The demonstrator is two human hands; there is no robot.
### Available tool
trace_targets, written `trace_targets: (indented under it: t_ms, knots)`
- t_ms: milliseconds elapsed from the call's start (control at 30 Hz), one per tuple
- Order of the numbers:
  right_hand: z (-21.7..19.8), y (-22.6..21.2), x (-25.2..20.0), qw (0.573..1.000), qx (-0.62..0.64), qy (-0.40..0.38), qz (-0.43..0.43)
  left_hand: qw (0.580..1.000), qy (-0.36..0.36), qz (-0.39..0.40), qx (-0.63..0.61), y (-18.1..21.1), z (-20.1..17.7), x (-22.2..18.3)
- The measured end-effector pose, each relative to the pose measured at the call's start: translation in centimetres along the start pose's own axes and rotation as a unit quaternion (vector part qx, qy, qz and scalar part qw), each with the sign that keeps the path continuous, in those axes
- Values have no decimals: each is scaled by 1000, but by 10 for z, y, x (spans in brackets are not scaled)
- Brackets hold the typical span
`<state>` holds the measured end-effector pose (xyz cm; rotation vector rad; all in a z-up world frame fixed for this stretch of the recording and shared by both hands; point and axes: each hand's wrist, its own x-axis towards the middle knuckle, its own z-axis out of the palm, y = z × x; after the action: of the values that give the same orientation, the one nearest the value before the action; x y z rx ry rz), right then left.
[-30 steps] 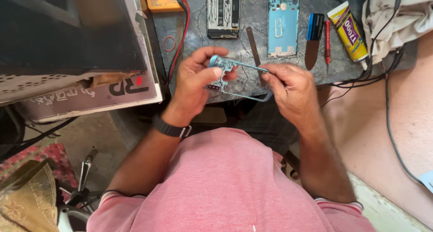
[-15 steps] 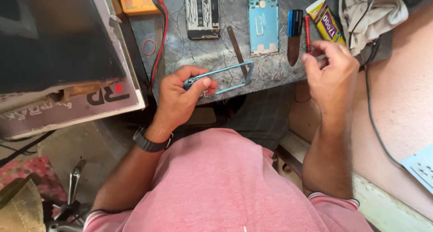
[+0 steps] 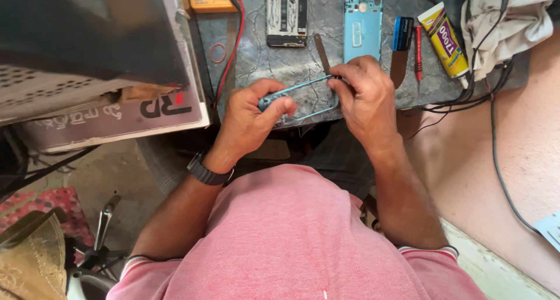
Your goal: The person cleans a blue phone frame using a small brush and a screwdriver to scrape residue, then applies a liquid cleaner from a green bottle and continues scrubbing the edges.
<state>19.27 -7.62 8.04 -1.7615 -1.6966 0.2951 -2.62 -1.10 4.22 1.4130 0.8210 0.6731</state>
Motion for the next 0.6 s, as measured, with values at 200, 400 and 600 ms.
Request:
trace_targets:
  t_ms: [200, 400, 600]
  knots:
    - [4, -3, 4, 1000, -1, 25, -6, 997, -41, 41, 44, 7, -5, 0]
    - [13, -1, 5, 999, 22, 37, 2, 994, -41, 97, 30, 5, -9, -1]
    - [23, -9, 0, 991, 67, 115, 9, 989, -27, 130, 63, 3, -10, -2]
